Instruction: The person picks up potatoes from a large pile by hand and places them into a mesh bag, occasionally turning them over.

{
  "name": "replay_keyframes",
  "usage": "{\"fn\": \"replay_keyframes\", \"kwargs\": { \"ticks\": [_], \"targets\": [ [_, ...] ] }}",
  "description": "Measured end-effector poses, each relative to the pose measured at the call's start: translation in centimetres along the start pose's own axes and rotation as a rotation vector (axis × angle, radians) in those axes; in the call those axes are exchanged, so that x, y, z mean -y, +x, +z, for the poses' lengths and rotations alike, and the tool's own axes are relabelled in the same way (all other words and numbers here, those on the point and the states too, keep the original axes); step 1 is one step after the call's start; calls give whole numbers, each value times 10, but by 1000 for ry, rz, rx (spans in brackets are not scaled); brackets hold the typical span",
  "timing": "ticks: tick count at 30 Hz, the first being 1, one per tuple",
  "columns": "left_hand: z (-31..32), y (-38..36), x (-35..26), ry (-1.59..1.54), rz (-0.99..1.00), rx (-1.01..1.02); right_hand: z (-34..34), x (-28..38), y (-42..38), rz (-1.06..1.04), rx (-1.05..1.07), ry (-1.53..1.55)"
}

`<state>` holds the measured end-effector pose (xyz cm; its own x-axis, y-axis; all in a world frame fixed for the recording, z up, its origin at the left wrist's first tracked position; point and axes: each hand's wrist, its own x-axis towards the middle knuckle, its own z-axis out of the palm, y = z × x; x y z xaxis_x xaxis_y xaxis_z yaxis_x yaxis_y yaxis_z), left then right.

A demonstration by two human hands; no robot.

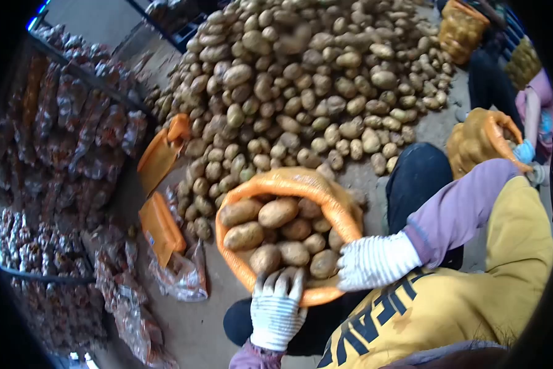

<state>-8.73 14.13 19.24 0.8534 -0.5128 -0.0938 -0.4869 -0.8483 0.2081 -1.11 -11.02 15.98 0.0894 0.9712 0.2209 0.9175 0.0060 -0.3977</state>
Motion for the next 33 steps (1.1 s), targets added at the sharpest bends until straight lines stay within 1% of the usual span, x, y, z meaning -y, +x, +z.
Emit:
{"fn": "replay_keyframes", "kwargs": {
  "ticks": [1,3,5,6,7,9,11,12,13,14,15,16,17,18,19,21,22,23,25,27,28,29,30,31,32,33],
  "targets": [
    [5,-5,1,52,-9,36,8,1,7,-40,-92,3],
    [0,2,-9,105,59,-61,7,2,11,-20,-274,28],
    [21,3,-13,60,36,-102,9,-2,15,-4,-189,72],
    [25,2,-10,61,30,-102,16,-8,13,-55,-217,55],
    [23,5,-9,60,28,-100,8,-14,9,-70,-240,101],
    [23,8,-8,14,-21,-153,-40,-36,3,5,-190,244],
    [22,5,-8,37,-26,-169,-93,-85,-29,138,-412,220],
    [20,4,-9,27,-53,-136,-99,-122,-52,214,-569,145],
    [19,4,-9,21,-78,-103,-92,-162,-79,405,-685,111],
    [23,2,-6,19,-89,-79,-86,-195,-110,632,-680,47],
    [29,0,-3,39,-83,-71,-58,-236,-144,834,-548,-130],
    [27,4,-5,11,-89,-80,-20,-267,-180,1002,-359,-153],
    [21,8,-8,-12,-99,-89,42,-306,-225,1116,-188,-131],
    [17,16,-11,-11,-111,-110,92,-331,-254,1196,-67,-121],
    [13,24,-17,14,-133,-139,129,-340,-265,1271,64,-111],
    [8,36,-29,27,-232,-101,133,-321,-237,1555,115,-36],
    [6,37,-32,29,-249,-79,148,-329,-230,1554,143,-131],
    [6,39,-33,23,-268,-45,159,-332,-225,1578,7,-191],
    [9,40,-34,31,-311,-14,164,-352,-217,1654,135,-273],
    [8,37,-30,21,-255,45,142,-351,-215,1584,126,-287],
    [-3,40,-32,-41,-289,172,134,-349,-222,1546,46,-137],
    [3,31,-24,-12,-227,198,127,-352,-234,1505,-31,1],
    [-3,30,-24,-69,-225,173,118,-361,-244,1623,-243,446],
    [-9,32,-25,-129,-220,151,112,-358,-258,1570,-472,859],
    [-10,29,-22,-207,-221,113,99,-336,-263,1417,-690,1324],
    [-16,29,-22,-285,-250,79,76,-315,-255,1256,-807,1593]
  ]
}}
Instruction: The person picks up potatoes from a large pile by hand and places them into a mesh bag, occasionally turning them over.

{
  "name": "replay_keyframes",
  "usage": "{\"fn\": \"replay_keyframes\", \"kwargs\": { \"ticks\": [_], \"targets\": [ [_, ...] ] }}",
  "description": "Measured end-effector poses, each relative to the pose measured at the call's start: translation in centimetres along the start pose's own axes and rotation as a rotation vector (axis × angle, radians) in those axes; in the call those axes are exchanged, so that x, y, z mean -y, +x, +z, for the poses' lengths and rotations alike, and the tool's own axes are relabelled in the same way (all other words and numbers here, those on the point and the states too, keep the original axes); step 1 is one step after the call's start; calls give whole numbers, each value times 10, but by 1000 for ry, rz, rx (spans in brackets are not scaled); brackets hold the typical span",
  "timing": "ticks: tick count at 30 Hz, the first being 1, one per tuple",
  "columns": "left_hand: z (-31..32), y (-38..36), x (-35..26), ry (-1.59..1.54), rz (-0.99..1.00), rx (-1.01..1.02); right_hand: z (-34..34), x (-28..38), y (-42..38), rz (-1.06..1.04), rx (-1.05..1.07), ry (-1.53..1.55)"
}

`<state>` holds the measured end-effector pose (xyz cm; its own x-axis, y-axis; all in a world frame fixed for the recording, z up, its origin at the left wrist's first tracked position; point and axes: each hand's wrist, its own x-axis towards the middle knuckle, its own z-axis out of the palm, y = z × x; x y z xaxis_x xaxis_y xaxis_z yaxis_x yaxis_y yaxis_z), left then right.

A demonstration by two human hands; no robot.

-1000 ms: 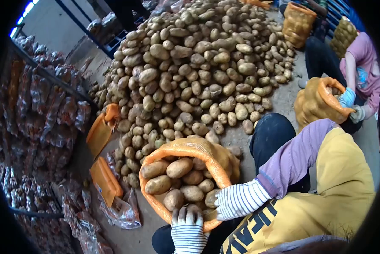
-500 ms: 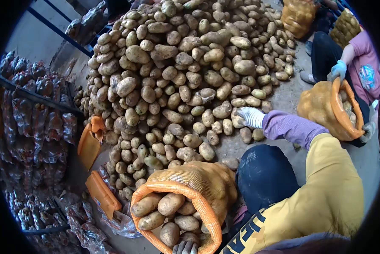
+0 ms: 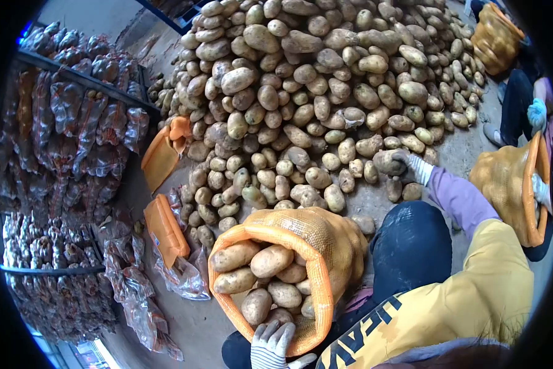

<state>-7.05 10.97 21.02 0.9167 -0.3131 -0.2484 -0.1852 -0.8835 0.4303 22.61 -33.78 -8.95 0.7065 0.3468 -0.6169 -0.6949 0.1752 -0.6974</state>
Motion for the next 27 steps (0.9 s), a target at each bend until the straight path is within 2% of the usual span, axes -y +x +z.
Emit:
{"fn": "replay_keyframes", "kwargs": {
  "ticks": [1,2,4,6,7,8,9,10,11,12,14,15,16,17,18,19,20,22,24,26,27],
  "targets": [
    [-4,0,1,-96,-32,-69,24,22,-26,-28,115,82],
    [-7,-3,0,-190,-67,-131,57,48,-48,-214,171,-2],
    [4,-21,17,-729,-230,-152,121,100,-103,-354,247,-353],
    [1,-10,21,-1145,-209,-246,198,127,-149,-548,437,-641],
    [-8,-2,19,-1414,-200,-213,236,141,-171,-663,520,-759],
    [-14,6,18,-1684,-173,-167,266,134,-183,-884,547,-986],
    [-17,12,16,-1806,-105,-96,296,123,-191,-1172,674,-1029],
    [-19,16,16,-1927,-27,-17,326,107,-203,-1244,745,-1043],
    [-19,19,21,-1945,23,54,350,85,-211,-1180,812,-1016],
    [-15,18,23,-1829,-131,-72,367,62,-216,-1231,806,-1030],
    [1,16,46,-1744,-214,-134,374,41,-210,-1188,820,-963],
    [15,18,56,-1607,-197,-288,370,34,-207,-1189,671,-1106],
    [17,14,62,-1240,-257,-326,359,30,-204,-1188,524,-1248],
    [17,14,63,-1080,-191,-327,346,20,-199,-1110,530,-1547],
    [16,15,62,-914,-128,-323,333,-1,-192,-1000,640,-1851],
    [16,16,61,-729,-103,-326,327,-6,-204,-1156,790,-2005],
    [16,17,59,-540,-78,-326,335,-23,-200,-1300,749,-2062],
    [15,14,52,-523,-227,-162,331,-5,-213,-1436,689,-1774],
    [17,13,47,-726,-253,-152,317,9,-229,-1478,870,-1739],
    [12,17,36,-477,-239,-110,298,11,-247,-1374,841,-1786],
    [4,20,23,-362,-211,-16,293,14,-250,-1357,844,-1789]
  ]
}}
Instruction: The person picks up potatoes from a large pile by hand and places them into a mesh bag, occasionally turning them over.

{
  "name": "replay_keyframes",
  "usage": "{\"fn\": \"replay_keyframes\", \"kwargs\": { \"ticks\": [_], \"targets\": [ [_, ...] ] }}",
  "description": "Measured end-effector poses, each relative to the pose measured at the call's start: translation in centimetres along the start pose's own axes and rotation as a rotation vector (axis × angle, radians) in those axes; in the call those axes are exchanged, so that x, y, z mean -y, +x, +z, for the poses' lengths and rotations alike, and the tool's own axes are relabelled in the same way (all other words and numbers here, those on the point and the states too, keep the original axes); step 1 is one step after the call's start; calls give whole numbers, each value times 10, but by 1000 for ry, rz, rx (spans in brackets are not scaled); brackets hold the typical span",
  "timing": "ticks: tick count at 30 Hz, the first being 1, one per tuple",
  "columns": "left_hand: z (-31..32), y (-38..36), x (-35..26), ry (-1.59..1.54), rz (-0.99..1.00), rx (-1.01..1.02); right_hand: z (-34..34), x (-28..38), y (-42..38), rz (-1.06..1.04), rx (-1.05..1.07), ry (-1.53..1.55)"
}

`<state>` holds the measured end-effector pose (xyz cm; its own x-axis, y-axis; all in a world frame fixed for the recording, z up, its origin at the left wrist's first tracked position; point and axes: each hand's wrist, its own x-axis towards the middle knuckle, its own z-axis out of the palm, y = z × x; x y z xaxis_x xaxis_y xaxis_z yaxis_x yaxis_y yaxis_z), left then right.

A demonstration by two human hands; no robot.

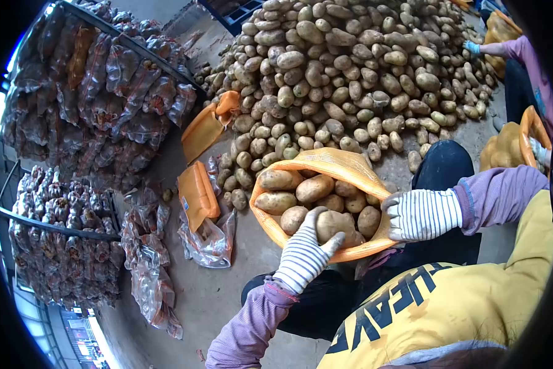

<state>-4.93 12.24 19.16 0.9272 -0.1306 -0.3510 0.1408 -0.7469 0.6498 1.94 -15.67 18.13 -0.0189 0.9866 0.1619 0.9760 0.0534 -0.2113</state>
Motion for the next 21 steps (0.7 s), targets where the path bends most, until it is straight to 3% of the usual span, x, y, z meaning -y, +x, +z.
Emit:
{"fn": "replay_keyframes", "kwargs": {
  "ticks": [3,9,11,13,15,16,17,18,21],
  "targets": [
    [13,-2,-22,514,295,128,-7,-2,-7,-35,37,-7],
    [13,-16,-21,341,279,249,11,-5,-23,-86,-92,93],
    [6,-14,-39,619,499,194,14,-7,-18,-120,-105,120],
    [3,-9,-42,655,503,166,14,-11,-17,-145,-101,129],
    [7,-5,-6,573,435,187,20,-13,-24,-125,-168,72],
    [6,-7,6,595,466,227,19,-15,-23,-125,-185,78],
    [16,-21,-3,530,483,60,20,-16,-22,-125,-206,88],
    [20,-21,-5,546,545,19,33,-18,-19,-146,-195,102],
    [31,-19,6,582,595,94,40,-29,-16,-158,-256,196]
  ]
}}
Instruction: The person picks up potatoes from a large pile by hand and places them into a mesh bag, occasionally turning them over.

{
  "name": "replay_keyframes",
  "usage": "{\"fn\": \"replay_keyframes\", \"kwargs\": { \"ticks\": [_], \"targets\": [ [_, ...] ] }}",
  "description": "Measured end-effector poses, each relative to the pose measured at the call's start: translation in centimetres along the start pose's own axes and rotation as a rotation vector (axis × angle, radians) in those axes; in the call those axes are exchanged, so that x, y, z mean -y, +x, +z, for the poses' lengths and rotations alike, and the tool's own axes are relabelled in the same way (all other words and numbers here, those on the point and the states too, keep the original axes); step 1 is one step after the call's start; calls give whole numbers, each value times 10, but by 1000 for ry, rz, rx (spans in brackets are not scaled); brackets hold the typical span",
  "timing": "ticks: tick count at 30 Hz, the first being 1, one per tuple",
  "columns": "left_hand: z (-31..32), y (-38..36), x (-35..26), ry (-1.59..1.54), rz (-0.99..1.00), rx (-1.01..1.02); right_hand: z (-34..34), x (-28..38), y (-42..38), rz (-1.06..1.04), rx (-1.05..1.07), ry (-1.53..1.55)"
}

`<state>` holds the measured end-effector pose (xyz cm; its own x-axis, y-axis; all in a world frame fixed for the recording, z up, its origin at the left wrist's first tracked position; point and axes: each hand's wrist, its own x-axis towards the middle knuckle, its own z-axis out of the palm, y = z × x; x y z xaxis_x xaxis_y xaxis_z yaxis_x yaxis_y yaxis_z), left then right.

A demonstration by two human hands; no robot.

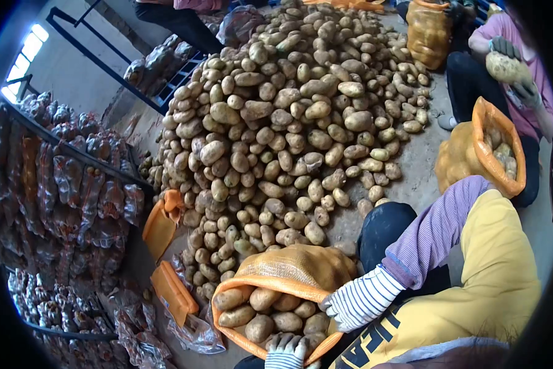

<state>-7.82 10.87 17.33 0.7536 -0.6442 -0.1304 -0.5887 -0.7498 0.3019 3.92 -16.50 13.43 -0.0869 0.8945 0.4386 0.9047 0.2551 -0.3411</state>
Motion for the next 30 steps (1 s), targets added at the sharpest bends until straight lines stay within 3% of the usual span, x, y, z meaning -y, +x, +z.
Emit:
{"fn": "replay_keyframes", "kwargs": {
  "ticks": [2,4,5,7,8,10,11,13,14,16,18,20,23,24,25,27,30],
  "targets": [
    [-12,7,-13,34,-78,40,-21,-15,2,-26,62,7],
    [-15,10,-15,69,-92,25,-36,-48,-4,-51,-164,143],
    [7,-2,-6,95,-103,45,-58,-61,-14,160,-106,189],
    [-4,14,0,76,-132,43,-96,-101,-50,468,-352,397],
    [-14,23,3,65,-143,43,-93,-167,-114,898,-455,143],
    [-23,36,4,57,-174,60,-71,-232,-214,1231,-369,-411],
    [-26,40,5,48,-188,65,-78,-243,-240,1638,-262,-415],
    [-31,48,6,34,-220,85,-60,-290,-322,2013,-127,-563],
    [-32,52,7,25,-236,96,-57,-301,-350,1945,-191,-660],
    [-36,58,7,8,-259,116,-65,-319,-366,1921,-2,-767],
    [-37,63,8,-15,-282,128,-91,-326,-337,2010,129,-646],
    [-38,61,9,-36,-292,127,-115,-308,-306,1954,-114,-462],
    [-39,52,7,-85,-299,117,-91,-313,-306,1509,-716,296],
    [-39,49,8,-108,-296,108,-83,-296,-275,1230,-930,601],
    [-38,43,7,-134,-293,96,-91,-256,-216,1094,-1052,963],
    [-36,32,7,-234,-303,60,-93,-211,-137,844,-899,1392],
    [-25,11,3,-671,-526,-46,-98,-133,-28,777,-693,1317]
  ]
}}
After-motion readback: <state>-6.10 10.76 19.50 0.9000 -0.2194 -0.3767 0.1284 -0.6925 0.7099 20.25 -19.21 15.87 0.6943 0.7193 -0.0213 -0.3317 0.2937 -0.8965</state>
